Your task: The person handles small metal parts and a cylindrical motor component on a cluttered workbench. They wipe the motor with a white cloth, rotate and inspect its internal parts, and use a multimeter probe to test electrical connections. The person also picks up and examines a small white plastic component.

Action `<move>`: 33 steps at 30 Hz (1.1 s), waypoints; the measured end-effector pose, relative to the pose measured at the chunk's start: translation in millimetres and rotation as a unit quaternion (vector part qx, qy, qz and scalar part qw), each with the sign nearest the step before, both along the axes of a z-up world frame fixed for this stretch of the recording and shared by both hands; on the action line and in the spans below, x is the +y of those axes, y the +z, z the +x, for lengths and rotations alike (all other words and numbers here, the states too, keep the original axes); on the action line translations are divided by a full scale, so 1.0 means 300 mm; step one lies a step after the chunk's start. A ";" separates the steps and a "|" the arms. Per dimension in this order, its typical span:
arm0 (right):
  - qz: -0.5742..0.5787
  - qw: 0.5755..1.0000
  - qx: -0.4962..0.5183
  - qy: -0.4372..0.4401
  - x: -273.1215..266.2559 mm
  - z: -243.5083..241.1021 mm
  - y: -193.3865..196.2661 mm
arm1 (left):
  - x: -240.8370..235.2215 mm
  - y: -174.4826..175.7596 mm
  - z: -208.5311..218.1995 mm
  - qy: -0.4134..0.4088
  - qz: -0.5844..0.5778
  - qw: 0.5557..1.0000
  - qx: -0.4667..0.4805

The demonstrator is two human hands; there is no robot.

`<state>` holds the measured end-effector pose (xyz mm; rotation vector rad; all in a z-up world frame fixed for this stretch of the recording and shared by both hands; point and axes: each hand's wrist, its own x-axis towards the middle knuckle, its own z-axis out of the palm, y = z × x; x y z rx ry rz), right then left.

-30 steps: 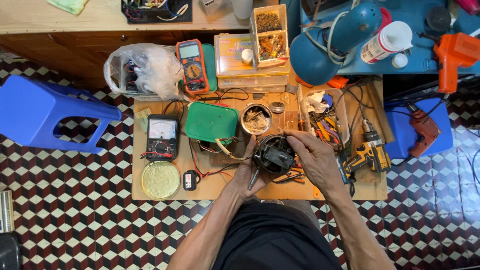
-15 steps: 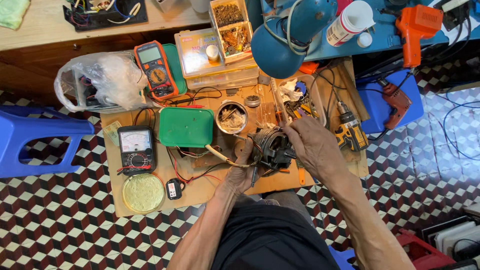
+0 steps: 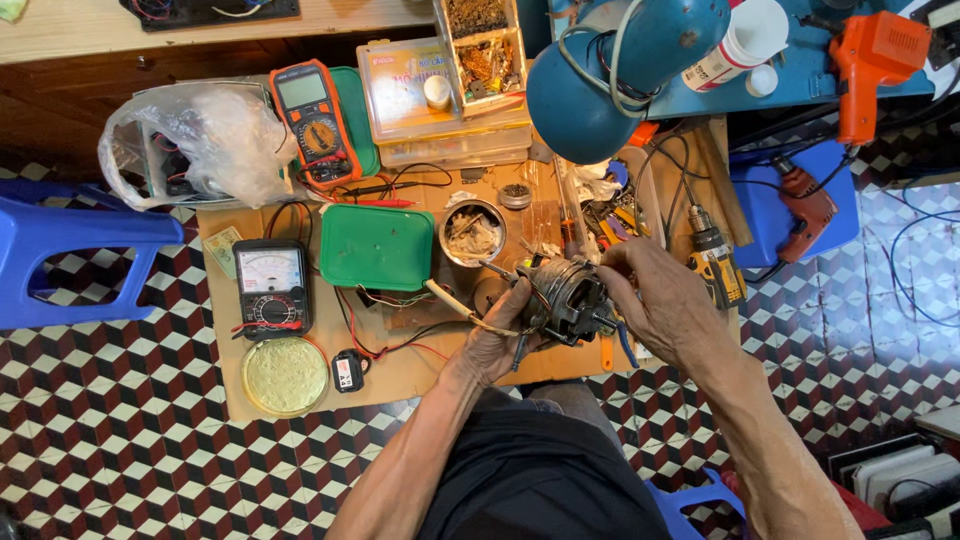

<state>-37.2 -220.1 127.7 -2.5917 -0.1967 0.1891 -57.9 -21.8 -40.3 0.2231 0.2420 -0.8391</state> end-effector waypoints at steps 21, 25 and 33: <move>-0.066 0.992 -0.069 0.080 0.000 0.034 -0.015 | 0.011 0.020 0.036 -0.007 0.037 0.998 0.050; -0.080 0.989 -0.078 0.091 0.008 0.036 -0.011 | 0.010 0.016 0.028 -0.013 0.035 0.999 0.039; -0.074 0.989 -0.106 0.078 0.006 0.028 0.005 | 0.003 0.019 0.026 -0.008 0.034 0.999 0.040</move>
